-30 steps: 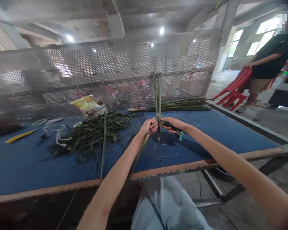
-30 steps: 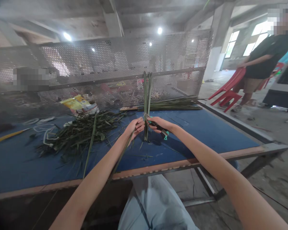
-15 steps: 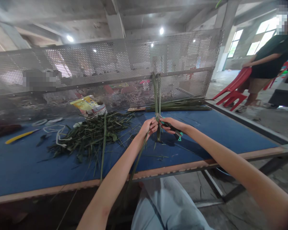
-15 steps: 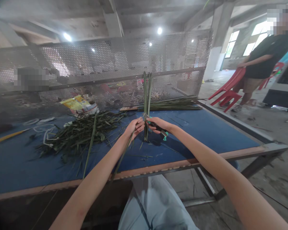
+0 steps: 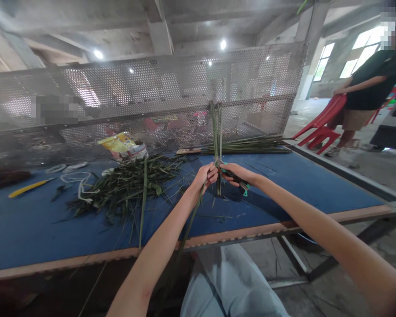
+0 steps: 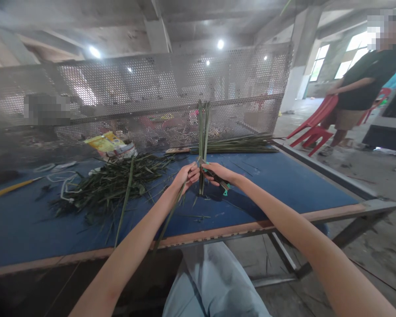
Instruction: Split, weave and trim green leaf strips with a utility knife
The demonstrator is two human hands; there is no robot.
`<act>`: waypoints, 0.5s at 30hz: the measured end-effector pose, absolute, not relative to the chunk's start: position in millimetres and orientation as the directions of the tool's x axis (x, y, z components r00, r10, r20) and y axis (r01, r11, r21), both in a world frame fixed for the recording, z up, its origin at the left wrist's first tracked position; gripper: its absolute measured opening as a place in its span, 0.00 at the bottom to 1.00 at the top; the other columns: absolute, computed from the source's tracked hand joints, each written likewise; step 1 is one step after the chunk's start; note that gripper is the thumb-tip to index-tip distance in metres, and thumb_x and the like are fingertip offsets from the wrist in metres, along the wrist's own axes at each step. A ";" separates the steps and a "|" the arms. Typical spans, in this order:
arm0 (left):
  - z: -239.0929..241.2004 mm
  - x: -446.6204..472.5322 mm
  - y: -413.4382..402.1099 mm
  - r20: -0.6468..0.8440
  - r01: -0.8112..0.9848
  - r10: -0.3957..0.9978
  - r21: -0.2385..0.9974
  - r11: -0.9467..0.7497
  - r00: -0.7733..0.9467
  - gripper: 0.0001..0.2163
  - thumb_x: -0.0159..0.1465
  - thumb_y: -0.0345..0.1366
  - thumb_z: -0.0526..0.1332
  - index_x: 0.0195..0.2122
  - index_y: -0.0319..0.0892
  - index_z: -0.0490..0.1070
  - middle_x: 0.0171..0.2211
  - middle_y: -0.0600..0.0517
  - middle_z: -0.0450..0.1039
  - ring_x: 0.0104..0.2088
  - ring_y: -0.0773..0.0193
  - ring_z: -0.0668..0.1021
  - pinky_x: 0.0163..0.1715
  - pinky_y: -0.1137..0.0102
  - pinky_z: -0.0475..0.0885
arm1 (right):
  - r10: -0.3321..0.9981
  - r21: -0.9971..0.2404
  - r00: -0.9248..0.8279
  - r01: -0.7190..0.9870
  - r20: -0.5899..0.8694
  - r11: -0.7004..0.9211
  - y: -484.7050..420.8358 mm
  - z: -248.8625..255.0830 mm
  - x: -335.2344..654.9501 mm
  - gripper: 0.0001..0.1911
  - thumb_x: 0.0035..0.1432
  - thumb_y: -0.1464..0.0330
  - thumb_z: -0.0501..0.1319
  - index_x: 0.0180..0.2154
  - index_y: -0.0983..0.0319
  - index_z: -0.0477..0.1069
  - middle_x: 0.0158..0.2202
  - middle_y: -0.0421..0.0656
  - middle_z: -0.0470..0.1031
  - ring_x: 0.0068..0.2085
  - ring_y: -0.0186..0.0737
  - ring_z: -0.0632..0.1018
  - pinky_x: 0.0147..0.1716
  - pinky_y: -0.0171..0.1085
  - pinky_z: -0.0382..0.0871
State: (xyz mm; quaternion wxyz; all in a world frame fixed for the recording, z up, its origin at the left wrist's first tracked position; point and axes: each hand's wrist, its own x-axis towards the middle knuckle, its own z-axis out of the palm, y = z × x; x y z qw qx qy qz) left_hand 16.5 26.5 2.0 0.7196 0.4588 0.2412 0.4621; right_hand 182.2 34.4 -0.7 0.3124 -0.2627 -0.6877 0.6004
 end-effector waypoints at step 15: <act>-2.2 11.7 34.3 0.105 -0.374 0.903 0.925 0.065 0.416 0.13 0.65 0.36 0.51 0.25 0.38 0.63 0.14 0.58 0.55 0.13 0.73 0.61 0.14 0.78 0.56 | 0.759 -0.986 -0.644 -0.169 0.097 -0.017 47.7 -13.6 168.1 0.20 0.62 0.54 0.49 0.28 0.62 0.61 0.14 0.32 0.57 0.10 0.26 0.59 0.10 0.28 0.56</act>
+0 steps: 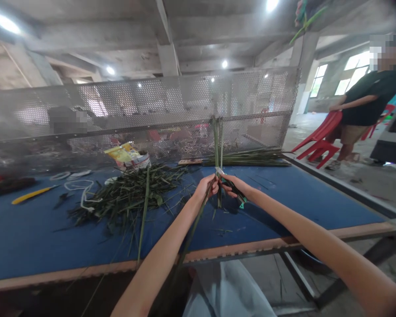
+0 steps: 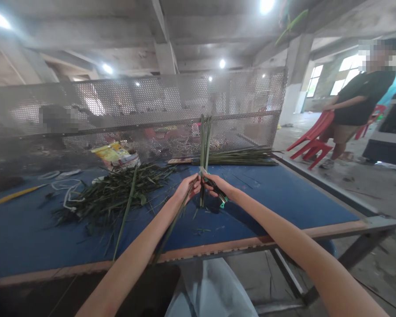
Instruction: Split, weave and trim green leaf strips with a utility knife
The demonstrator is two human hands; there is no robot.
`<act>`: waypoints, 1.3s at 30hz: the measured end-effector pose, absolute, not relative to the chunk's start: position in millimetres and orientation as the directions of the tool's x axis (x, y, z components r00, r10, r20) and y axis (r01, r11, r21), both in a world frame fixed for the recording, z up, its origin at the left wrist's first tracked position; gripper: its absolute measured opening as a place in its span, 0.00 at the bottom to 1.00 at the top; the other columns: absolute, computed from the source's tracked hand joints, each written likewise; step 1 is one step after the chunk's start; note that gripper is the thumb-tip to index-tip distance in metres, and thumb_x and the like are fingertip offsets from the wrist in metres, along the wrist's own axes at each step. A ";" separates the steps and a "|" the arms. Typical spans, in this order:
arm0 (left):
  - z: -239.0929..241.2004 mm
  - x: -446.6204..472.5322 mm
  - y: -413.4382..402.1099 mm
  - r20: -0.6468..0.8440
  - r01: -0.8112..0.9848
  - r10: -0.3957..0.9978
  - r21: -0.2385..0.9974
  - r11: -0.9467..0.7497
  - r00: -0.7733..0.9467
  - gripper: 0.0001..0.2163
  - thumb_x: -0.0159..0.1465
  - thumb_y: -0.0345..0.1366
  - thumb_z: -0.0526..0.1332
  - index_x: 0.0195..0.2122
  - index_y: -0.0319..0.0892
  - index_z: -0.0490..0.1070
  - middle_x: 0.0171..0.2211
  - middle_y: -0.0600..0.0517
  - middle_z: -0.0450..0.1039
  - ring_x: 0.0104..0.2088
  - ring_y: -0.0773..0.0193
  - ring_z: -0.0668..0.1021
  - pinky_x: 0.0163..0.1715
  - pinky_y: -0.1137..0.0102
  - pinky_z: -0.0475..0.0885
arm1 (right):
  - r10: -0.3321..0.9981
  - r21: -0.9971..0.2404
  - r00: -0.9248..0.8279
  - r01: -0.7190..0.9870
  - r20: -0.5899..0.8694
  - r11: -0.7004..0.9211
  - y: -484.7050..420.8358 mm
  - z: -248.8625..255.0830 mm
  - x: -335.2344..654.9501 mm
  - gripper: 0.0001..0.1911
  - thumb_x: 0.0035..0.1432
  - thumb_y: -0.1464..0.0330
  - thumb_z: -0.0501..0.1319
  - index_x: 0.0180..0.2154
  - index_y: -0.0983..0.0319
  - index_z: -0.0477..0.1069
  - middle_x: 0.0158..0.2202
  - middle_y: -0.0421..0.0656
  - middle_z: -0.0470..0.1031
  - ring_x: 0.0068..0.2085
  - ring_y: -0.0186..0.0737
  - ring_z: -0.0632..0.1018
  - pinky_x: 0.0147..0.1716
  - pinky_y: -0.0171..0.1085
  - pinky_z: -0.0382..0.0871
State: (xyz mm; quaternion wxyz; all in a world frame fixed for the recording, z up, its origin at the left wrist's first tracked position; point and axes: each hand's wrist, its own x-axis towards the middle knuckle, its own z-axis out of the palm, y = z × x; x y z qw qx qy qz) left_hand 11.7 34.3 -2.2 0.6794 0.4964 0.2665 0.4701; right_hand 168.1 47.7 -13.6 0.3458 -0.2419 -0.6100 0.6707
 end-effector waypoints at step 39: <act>1.0 24.3 20.2 0.158 -0.093 0.925 0.987 -0.134 0.345 0.15 0.59 0.45 0.58 0.26 0.37 0.66 0.12 0.56 0.64 0.12 0.72 0.65 0.16 0.75 0.59 | 0.934 -0.968 -0.284 -0.189 0.217 0.168 55.6 -7.4 186.9 0.22 0.48 0.54 0.64 0.19 0.60 0.57 0.10 0.32 0.53 0.13 0.27 0.58 0.13 0.31 0.55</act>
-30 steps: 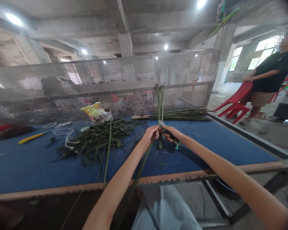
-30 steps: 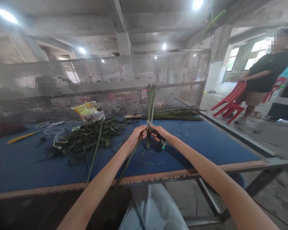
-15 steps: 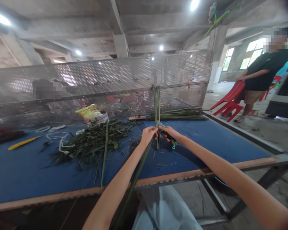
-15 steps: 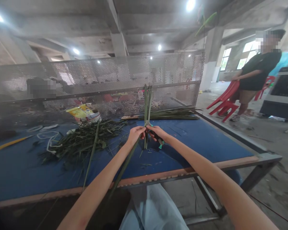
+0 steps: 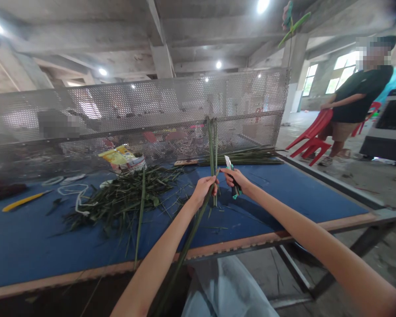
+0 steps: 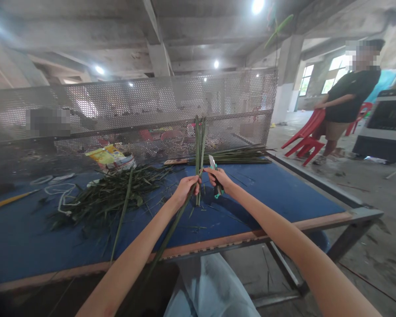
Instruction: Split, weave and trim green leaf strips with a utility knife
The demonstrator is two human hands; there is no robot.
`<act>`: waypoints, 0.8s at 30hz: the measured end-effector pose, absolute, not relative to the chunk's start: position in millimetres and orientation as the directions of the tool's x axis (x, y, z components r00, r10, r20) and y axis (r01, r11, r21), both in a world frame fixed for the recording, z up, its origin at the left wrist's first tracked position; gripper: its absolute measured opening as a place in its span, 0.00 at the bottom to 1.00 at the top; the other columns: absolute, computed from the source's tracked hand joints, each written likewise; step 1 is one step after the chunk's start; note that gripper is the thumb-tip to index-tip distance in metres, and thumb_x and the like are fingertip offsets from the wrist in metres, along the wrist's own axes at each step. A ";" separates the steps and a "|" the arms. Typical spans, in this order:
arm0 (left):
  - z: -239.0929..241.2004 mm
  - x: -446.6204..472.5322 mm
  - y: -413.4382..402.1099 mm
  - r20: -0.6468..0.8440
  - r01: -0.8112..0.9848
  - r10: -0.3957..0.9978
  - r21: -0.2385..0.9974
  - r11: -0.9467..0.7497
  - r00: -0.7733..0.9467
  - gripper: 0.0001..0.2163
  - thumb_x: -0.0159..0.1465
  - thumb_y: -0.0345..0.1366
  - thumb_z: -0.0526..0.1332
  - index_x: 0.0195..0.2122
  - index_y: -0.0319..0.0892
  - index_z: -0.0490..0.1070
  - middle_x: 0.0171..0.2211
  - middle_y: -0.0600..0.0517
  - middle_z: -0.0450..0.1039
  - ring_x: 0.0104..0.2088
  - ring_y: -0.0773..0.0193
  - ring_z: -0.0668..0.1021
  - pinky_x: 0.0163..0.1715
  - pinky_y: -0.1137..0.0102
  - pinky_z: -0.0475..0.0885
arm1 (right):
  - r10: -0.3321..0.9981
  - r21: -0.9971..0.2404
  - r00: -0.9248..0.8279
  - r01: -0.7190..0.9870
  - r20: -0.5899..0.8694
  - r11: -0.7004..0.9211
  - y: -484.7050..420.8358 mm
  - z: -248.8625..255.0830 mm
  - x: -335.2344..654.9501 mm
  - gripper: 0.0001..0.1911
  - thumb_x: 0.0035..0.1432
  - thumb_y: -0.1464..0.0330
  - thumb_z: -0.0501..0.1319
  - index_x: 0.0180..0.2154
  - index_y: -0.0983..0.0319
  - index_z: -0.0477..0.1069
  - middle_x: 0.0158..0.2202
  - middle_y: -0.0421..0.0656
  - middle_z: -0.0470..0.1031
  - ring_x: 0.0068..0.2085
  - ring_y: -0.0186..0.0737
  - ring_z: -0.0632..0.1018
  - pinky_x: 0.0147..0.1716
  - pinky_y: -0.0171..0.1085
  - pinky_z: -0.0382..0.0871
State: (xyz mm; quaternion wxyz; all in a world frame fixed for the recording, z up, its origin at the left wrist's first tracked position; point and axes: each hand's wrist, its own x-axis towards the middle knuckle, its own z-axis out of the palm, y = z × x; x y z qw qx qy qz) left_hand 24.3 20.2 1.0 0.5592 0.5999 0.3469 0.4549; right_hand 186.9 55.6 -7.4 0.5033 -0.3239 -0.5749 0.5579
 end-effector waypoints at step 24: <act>-3.1 22.0 22.1 0.171 -0.016 0.899 0.983 -0.180 0.404 0.15 0.59 0.47 0.58 0.25 0.38 0.66 0.12 0.56 0.63 0.13 0.72 0.65 0.17 0.75 0.60 | 0.916 -0.953 -0.270 -0.152 0.296 0.262 59.1 -13.1 187.6 0.23 0.48 0.55 0.65 0.17 0.60 0.56 0.11 0.32 0.53 0.12 0.26 0.59 0.12 0.31 0.52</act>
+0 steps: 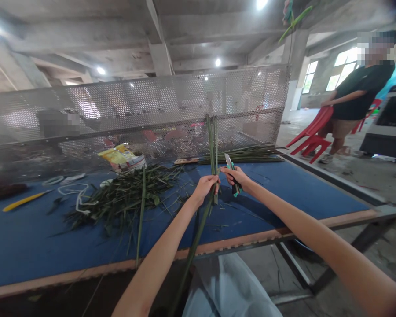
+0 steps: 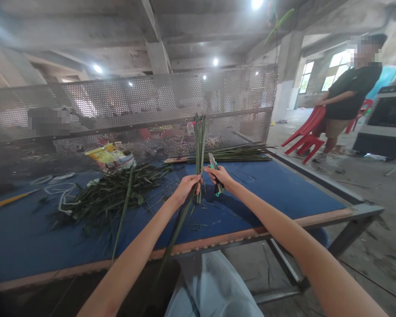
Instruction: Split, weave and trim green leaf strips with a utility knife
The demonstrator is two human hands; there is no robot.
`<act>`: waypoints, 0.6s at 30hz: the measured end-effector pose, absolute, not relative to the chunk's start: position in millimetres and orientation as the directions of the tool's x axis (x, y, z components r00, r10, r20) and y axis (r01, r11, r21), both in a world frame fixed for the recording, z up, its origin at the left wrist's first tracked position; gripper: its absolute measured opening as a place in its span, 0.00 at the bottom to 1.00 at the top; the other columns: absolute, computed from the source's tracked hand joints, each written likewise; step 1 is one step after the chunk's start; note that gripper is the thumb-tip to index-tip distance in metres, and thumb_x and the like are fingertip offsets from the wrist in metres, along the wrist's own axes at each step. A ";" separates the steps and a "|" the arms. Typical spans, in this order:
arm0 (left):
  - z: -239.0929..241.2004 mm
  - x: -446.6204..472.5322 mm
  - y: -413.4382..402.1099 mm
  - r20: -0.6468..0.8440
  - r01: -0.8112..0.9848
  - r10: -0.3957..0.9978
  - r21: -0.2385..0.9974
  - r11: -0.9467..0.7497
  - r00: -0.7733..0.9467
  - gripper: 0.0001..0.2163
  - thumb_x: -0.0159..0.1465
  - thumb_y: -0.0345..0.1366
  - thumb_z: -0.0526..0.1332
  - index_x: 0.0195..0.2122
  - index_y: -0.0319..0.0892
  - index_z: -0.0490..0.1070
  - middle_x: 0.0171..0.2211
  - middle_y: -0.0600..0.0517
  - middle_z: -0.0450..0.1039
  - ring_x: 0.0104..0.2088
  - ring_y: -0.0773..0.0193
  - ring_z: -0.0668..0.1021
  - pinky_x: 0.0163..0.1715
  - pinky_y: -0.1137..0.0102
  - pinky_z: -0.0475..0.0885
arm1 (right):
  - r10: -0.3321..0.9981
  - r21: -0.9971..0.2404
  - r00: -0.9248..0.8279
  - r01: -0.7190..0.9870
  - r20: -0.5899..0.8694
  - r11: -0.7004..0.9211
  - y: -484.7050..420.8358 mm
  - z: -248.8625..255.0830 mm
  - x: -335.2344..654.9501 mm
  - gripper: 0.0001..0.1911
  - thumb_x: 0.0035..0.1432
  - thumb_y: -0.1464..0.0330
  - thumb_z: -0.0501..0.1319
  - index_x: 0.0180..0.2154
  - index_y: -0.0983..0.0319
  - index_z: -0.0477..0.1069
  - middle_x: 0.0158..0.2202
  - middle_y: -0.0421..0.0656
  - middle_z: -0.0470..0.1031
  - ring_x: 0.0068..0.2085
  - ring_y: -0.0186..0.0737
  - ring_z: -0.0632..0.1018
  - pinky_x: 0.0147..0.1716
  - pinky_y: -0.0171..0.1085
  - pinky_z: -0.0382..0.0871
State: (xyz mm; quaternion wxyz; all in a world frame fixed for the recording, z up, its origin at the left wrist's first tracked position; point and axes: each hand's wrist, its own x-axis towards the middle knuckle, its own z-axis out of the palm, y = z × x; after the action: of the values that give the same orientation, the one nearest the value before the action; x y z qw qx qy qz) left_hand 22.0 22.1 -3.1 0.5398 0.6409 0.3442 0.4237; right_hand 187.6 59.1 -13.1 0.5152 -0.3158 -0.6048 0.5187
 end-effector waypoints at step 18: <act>-1.3 16.7 25.0 0.125 -0.125 0.832 0.990 -0.068 0.540 0.13 0.60 0.42 0.58 0.25 0.38 0.65 0.10 0.59 0.54 0.13 0.72 0.63 0.18 0.74 0.57 | 0.940 -0.956 -0.230 -0.210 0.251 0.204 50.5 -7.0 184.4 0.16 0.46 0.58 0.67 0.25 0.62 0.64 0.11 0.30 0.53 0.12 0.26 0.57 0.11 0.31 0.51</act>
State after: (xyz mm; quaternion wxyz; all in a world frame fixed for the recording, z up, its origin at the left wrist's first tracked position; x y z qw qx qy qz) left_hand 16.7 25.0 -1.3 0.6204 0.6206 0.2848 0.3858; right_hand 184.4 50.5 -7.0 0.5301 -0.3222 -0.5667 0.5423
